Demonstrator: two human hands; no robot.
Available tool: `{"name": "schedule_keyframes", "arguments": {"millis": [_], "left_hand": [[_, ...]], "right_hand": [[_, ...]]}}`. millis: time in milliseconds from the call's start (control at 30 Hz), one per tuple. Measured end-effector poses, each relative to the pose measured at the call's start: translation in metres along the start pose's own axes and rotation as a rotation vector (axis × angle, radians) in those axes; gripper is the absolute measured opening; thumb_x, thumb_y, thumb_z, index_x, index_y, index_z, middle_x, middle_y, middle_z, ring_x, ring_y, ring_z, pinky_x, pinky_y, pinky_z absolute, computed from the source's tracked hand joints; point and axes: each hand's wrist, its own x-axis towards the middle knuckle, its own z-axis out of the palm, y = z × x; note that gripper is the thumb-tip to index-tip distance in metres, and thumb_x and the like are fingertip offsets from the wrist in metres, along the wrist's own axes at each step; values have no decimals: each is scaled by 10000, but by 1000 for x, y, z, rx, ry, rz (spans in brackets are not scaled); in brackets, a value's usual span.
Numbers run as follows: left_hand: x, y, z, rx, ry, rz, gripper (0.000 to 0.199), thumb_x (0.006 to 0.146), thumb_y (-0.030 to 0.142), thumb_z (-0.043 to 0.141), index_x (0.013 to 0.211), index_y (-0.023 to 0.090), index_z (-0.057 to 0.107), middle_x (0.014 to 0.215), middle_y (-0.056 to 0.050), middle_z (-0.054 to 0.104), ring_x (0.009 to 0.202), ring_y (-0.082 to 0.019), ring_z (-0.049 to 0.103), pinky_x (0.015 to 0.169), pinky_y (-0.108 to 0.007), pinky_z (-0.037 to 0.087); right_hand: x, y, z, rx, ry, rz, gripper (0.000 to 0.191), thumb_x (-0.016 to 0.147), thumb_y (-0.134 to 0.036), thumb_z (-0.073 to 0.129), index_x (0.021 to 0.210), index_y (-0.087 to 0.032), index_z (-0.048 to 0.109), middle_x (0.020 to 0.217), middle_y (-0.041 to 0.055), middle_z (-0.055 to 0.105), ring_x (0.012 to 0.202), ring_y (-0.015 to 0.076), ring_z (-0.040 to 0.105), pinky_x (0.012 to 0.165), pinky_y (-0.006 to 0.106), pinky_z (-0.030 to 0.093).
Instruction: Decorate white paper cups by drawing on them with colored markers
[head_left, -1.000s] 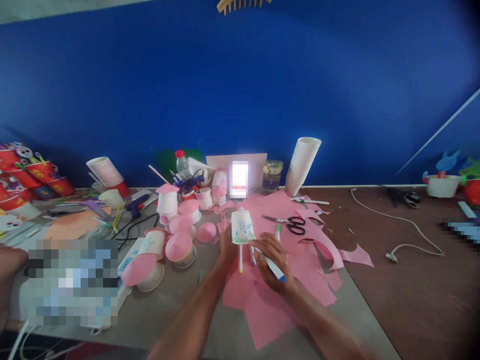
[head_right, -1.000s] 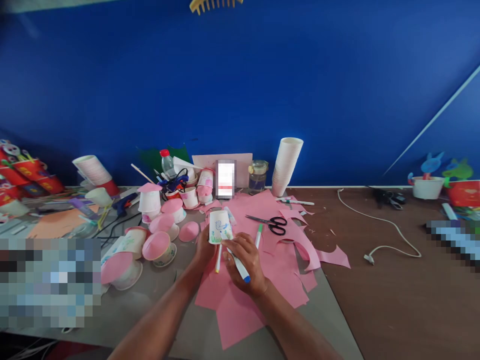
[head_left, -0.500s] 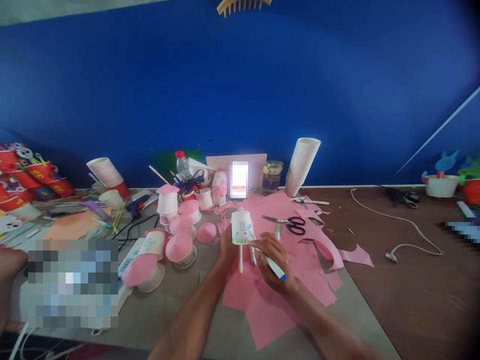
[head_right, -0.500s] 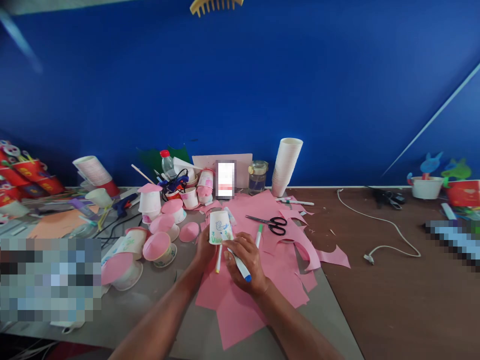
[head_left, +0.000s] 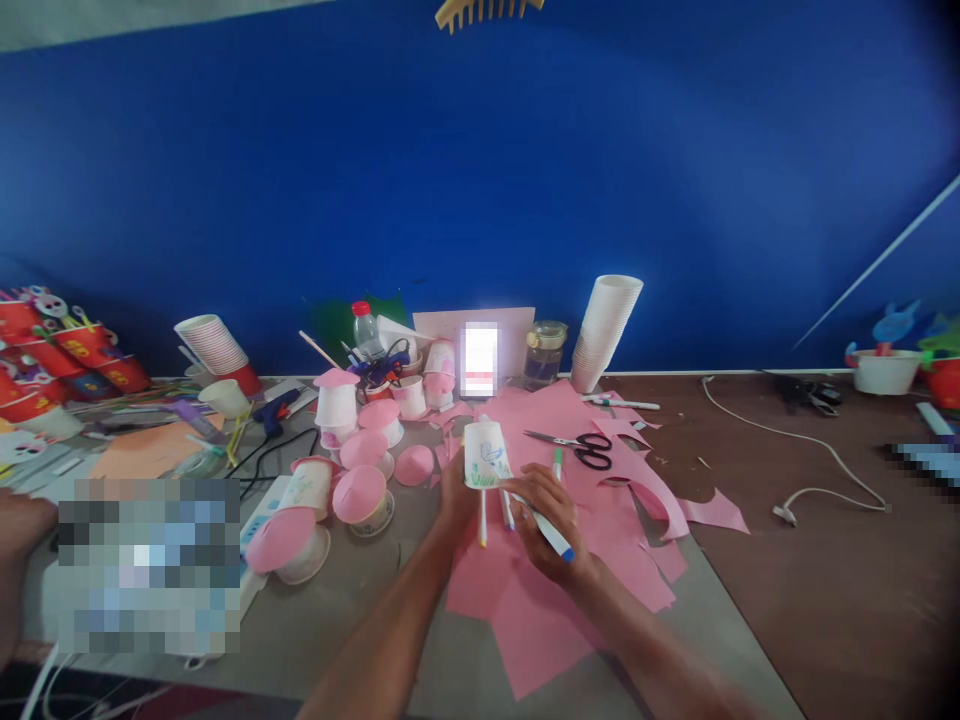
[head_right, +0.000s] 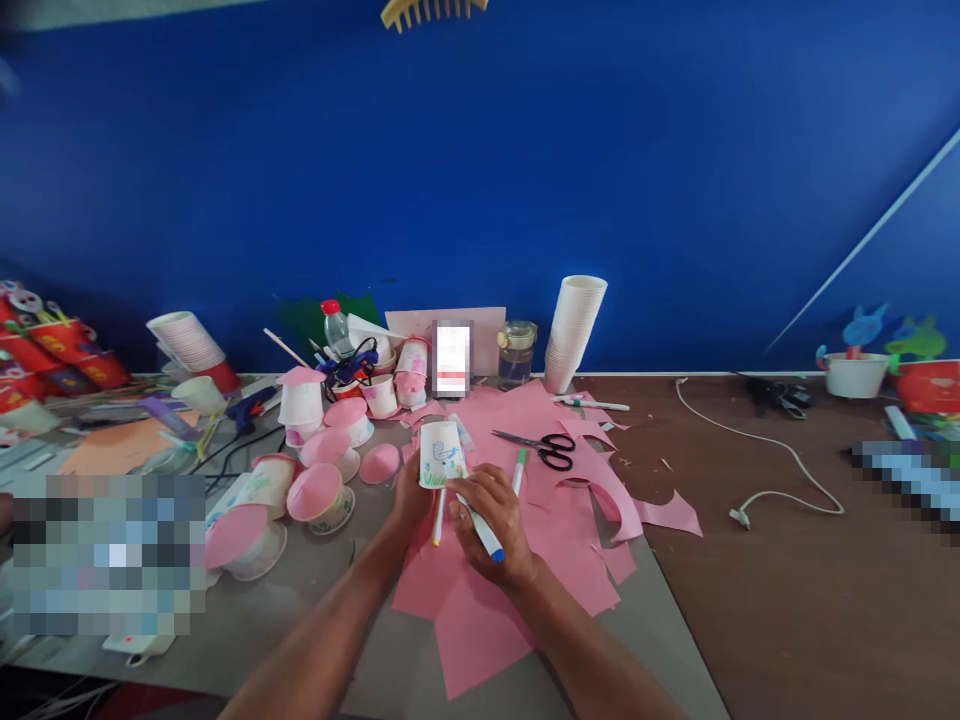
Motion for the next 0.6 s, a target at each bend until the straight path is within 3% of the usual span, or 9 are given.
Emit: {"name": "schedule_keyframes", "arguments": {"millis": [600], "left_hand": [[-1,3,-1,3,-1,3,65,651,230,643,685,180,621,648,-2,620,574,-136,510,547,-258,409]], "right_hand": [[2,-2,-1,22,29,29,252,925,-141,490,1101,-242,639,854,46,733,746,204,654,808,429,525]]}}
